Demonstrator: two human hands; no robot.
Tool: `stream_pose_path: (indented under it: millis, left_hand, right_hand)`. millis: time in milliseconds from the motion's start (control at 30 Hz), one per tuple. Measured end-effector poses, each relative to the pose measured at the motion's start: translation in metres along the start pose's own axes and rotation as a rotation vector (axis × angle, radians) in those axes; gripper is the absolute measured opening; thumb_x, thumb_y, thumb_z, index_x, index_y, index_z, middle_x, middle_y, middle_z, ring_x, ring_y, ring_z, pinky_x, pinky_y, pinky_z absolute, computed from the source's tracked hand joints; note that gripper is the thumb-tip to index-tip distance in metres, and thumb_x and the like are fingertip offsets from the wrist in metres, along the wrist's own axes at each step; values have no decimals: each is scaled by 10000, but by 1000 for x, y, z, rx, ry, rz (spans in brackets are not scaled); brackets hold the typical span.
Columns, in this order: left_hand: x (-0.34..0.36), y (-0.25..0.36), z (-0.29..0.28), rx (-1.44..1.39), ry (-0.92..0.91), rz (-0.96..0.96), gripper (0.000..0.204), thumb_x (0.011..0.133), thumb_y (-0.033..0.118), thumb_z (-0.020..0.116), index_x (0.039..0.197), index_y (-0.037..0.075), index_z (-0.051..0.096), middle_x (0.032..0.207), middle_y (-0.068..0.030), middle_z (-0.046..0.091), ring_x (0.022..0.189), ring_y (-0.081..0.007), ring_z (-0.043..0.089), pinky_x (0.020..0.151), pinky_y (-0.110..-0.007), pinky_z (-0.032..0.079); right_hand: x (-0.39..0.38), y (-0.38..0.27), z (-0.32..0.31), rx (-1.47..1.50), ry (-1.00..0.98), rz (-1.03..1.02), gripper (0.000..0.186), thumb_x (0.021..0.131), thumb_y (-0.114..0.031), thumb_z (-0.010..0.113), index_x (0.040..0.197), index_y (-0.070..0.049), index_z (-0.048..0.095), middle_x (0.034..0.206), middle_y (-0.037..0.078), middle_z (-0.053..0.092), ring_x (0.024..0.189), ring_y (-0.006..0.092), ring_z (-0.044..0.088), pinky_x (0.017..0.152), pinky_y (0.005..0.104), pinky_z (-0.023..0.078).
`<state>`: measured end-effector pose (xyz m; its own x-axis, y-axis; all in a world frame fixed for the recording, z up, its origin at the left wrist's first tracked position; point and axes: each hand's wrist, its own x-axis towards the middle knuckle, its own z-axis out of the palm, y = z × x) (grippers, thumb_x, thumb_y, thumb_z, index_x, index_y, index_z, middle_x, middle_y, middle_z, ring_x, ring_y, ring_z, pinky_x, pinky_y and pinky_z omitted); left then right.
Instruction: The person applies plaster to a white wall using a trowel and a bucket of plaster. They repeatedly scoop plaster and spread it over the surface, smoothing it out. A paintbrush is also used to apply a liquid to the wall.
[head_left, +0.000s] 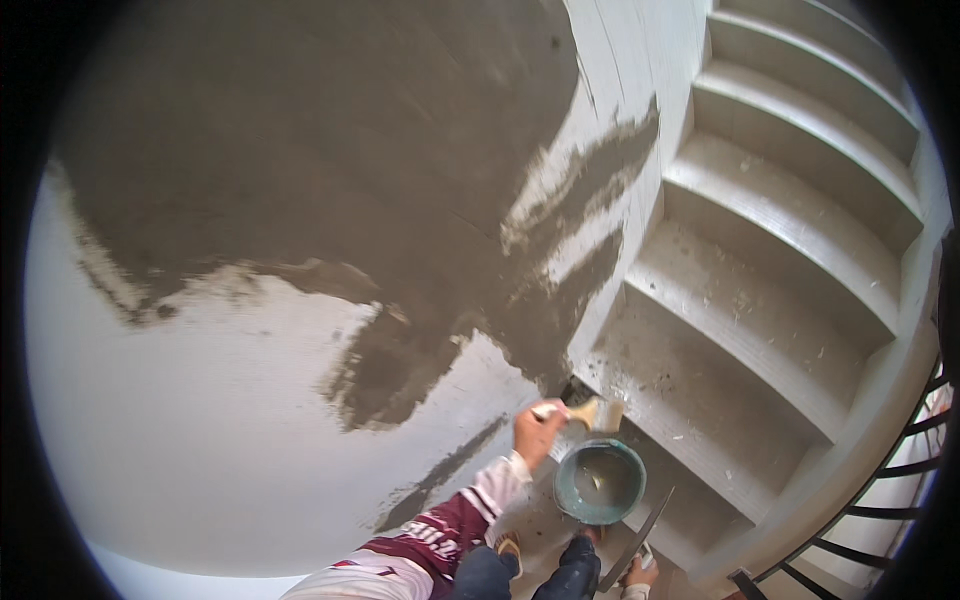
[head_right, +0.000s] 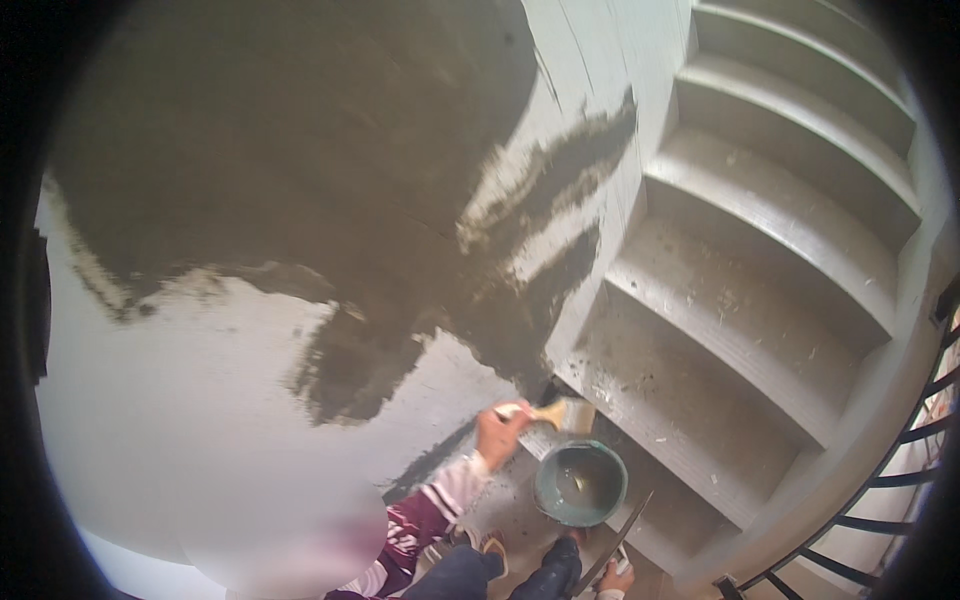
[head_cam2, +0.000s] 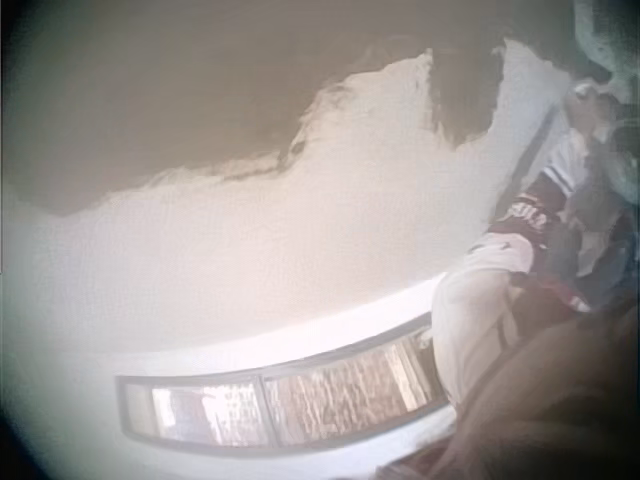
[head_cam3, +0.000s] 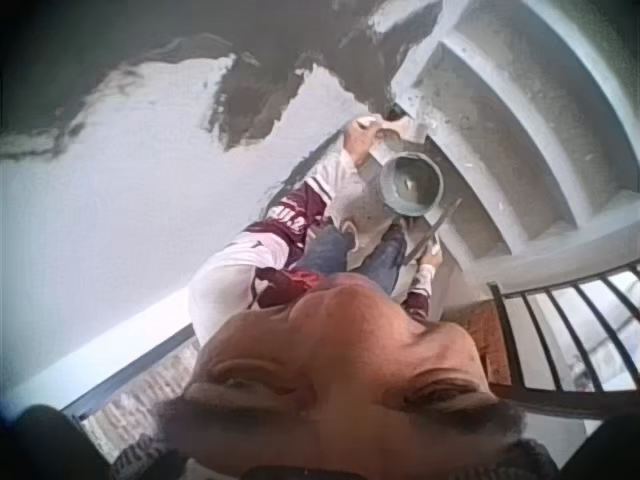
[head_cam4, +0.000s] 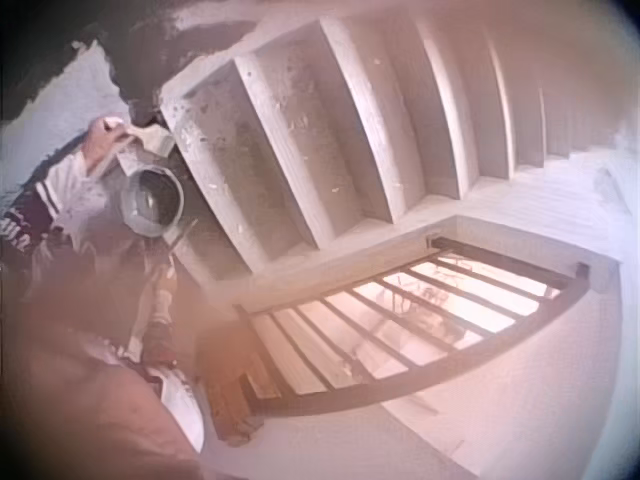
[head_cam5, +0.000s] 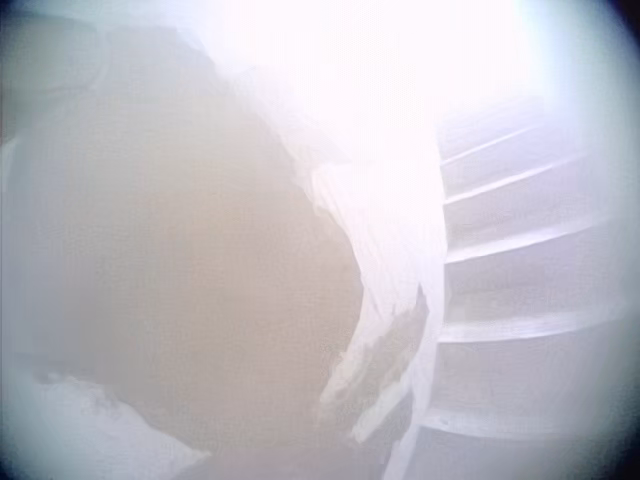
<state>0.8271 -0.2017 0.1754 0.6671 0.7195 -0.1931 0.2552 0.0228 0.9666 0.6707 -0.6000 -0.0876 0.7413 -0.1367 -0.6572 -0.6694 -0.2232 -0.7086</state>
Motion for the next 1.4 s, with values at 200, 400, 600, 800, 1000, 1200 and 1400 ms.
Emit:
stream_pose_path:
  millis: [200, 400, 600, 800, 1000, 1200, 1400]
  left_hand:
    - [-4, 319, -96, 95, 282, 774, 115, 876, 86, 675, 914, -23, 679, 796, -29, 651, 689, -68, 563, 585, -232, 463]
    - [-24, 474, -128, 518, 478, 1052, 173, 891, 92, 684, 989, -48, 657, 836, -56, 665, 709, -98, 621, 599, -232, 503]
    - [-108, 507, -201, 101, 431, 1318, 162, 927, 85, 642, 1021, -47, 643, 897, -122, 668, 793, -174, 679, 675, -253, 597]
    - [-174, 425, -300, -112, 465, 1103, 237, 959, 132, 580, 1098, -60, 573, 980, -134, 629, 876, -211, 649, 769, -340, 594]
    - [-256, 355, -382, 37, 679, 895, 294, 987, 228, 542, 1118, -35, 527, 974, -89, 557, 850, -166, 593, 703, -298, 552]
    - [-230, 325, -408, 139, 785, 872, 311, 991, 241, 520, 1106, -48, 518, 941, -90, 534, 774, -142, 551, 613, -270, 495]
    - [-209, 302, -415, 355, 946, 1029, 289, 966, 211, 540, 1011, -75, 535, 972, -122, 545, 769, -159, 536, 673, -288, 481]
  right_hand:
    - [11, -133, 62, -214, 110, -348, 419, 798, -293, 748, 1013, 50, 638, 910, 209, 679, 825, 330, 651, 759, 433, 500]
    - [-15, -282, 120, -9, -148, -529, 401, 860, -360, 689, 990, 18, 650, 915, 209, 677, 834, 349, 649, 761, 415, 488]
    - [-71, -383, 228, 376, -268, -684, 432, 978, -431, 522, 1161, -40, 548, 847, 78, 597, 678, 183, 567, 613, 352, 494]
    - [-195, -528, 310, 527, -150, -1092, 403, 954, -209, 554, 1332, -73, 518, 1316, 164, 586, 1200, 333, 578, 1008, 379, 437]
    - [-209, -723, 308, 412, -112, -1311, 287, 969, -228, 528, 1222, -116, 602, 1185, 180, 645, 1103, 370, 611, 934, 400, 491]
    - [-231, -727, 306, 342, 95, -1781, 280, 947, -135, 560, 1217, -71, 597, 1199, 207, 637, 1128, 357, 608, 959, 388, 482]
    - [-166, -587, 341, 283, -134, -1025, 320, 974, -164, 501, 1270, -64, 573, 1261, 198, 611, 1202, 325, 576, 1037, 380, 430]
